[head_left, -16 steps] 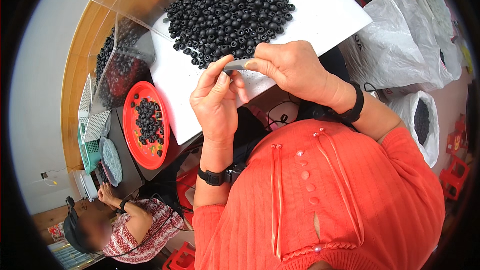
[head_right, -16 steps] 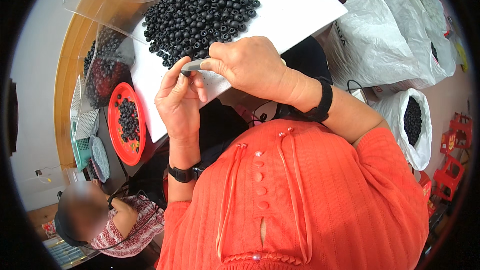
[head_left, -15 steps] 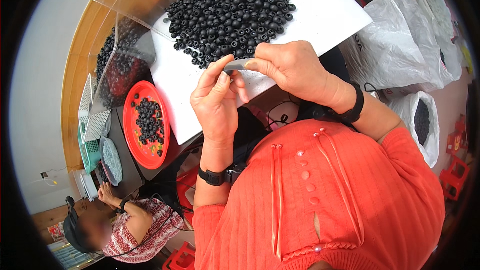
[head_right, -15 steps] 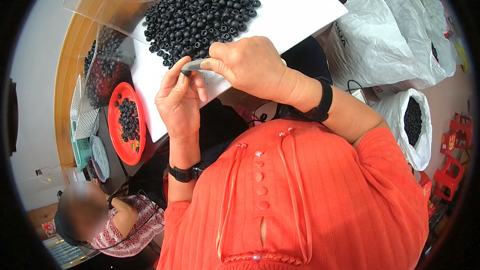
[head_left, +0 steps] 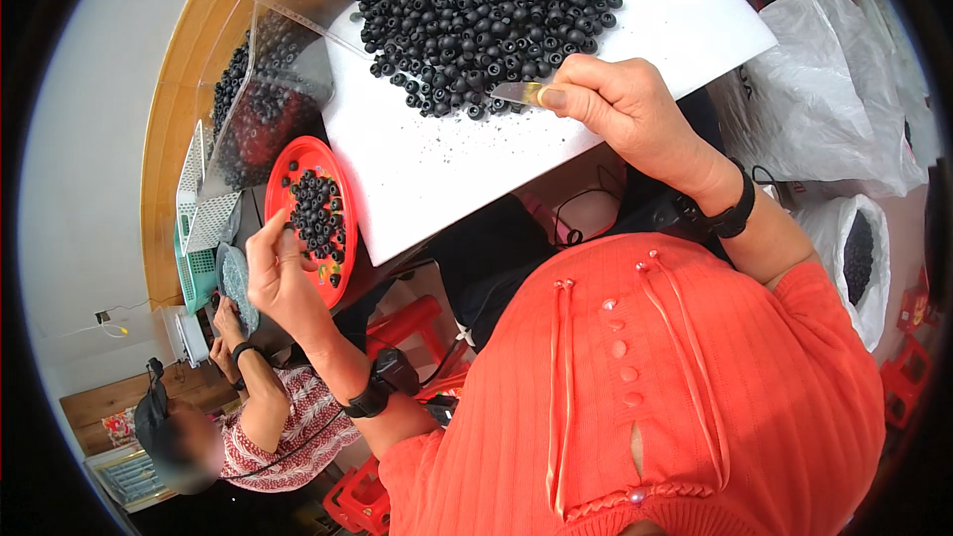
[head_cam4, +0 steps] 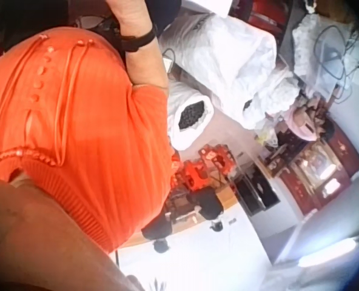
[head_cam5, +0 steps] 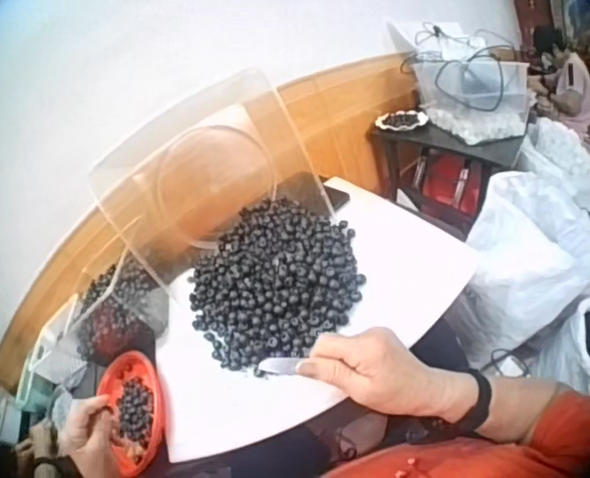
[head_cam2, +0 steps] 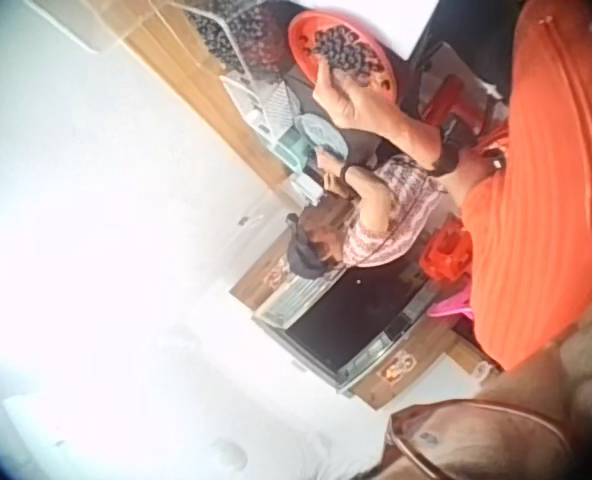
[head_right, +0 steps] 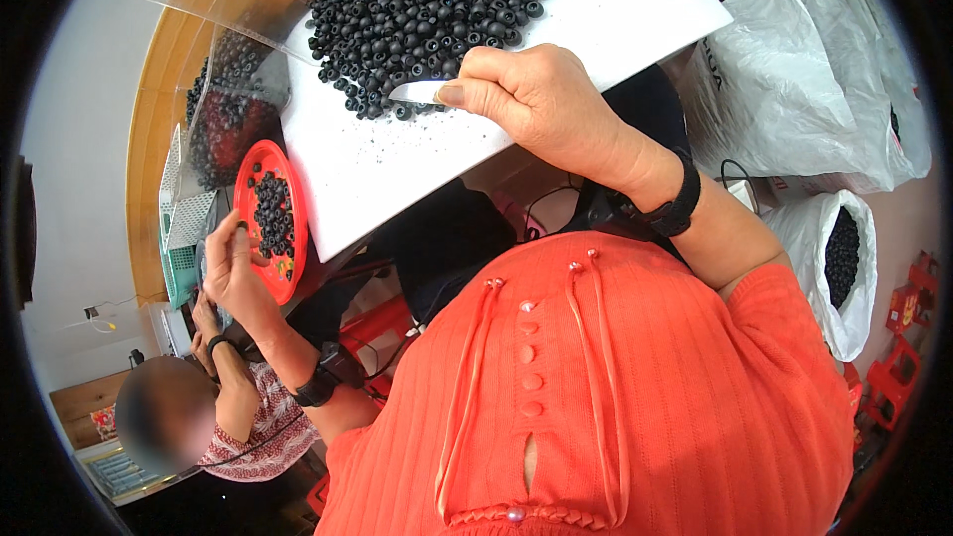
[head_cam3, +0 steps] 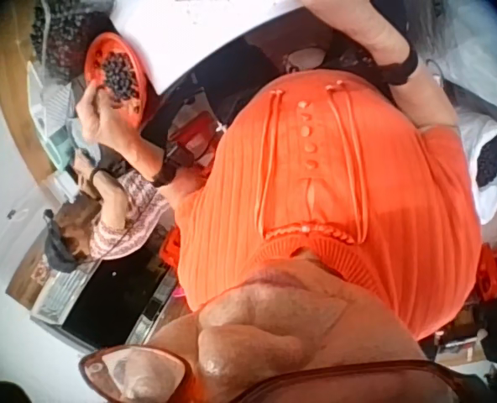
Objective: Trimming or cleaning excess material from small black circular components using a small hand-held knife.
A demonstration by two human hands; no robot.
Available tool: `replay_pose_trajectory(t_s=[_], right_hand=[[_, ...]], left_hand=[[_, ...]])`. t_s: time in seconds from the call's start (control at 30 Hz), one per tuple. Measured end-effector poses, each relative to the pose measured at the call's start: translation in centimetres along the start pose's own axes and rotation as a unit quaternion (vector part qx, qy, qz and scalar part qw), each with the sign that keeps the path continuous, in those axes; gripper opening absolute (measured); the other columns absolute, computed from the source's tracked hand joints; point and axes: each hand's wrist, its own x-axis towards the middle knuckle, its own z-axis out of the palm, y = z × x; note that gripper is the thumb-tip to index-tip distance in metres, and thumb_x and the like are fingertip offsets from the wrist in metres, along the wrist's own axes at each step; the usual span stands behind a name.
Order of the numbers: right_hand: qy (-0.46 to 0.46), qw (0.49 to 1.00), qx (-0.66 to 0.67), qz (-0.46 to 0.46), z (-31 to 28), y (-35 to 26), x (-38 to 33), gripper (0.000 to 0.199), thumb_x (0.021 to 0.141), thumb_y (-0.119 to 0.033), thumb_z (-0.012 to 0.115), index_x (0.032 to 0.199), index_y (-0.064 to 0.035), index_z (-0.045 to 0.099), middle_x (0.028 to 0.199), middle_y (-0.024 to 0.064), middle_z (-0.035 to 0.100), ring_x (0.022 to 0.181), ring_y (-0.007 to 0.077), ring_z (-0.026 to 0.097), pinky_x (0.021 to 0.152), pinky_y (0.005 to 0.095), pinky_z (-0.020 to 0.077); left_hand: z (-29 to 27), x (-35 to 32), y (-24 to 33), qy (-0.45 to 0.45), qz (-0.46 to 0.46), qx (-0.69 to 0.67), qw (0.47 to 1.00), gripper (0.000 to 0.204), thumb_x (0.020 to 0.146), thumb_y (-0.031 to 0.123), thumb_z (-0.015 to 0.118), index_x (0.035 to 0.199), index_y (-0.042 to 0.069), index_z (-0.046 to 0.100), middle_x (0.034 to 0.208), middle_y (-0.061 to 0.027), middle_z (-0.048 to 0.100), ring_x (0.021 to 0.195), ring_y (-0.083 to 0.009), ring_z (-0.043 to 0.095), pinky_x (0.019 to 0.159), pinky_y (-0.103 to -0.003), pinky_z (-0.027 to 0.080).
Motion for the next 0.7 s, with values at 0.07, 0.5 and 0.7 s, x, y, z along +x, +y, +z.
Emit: replay_pose_trajectory(t_s=[0.07,0.5,0.7], right_hand=[[-0.001,1.0,-0.001,0.0,0.1,0.0,0.0,0.03,0.097,-0.028,0.067,0.08,-0.004,0.066,0.055,0.0069,0.046,0.049,0.0142,0.043,0.048,0.031,0.035],[0.012,0.999,0.051,0.012,0.2,0.5,-0.5,0.028,0.098,-0.029,0.068,0.084,-0.0049,0.069,0.058,0.0045,0.051,0.053,0.0117,0.047,0.052,0.0291,0.0388],[0.013,0.999,0.044,-0.003,0.0,1.0,-0.7,0.027,0.097,-0.03,0.068,0.084,-0.0071,0.07,0.058,0.005,0.052,0.052,0.0142,0.049,0.052,0.0294,0.0392]], left_hand=[[1.0,-0.4,-0.3,0.004,0.073,0.073,0.995,0.022,0.089,-0.007,0.065,0.109,0.0,0.073,0.098,-0.0056,0.064,0.076,-0.0126,0.061,0.062,-0.027,0.05],[15.7,-0.7,6.9,-0.134,0.26,0.07,0.954,0.018,0.076,0.004,0.077,0.089,0.004,0.065,0.087,-0.0103,0.059,0.083,-0.0322,0.061,0.069,-0.042,0.051],[13.6,-0.2,5.7,-0.172,0.274,0.029,0.946,0.014,0.079,-0.006,0.067,0.089,0.004,0.066,0.08,-0.0103,0.057,0.079,-0.031,0.061,0.067,-0.041,0.049]])
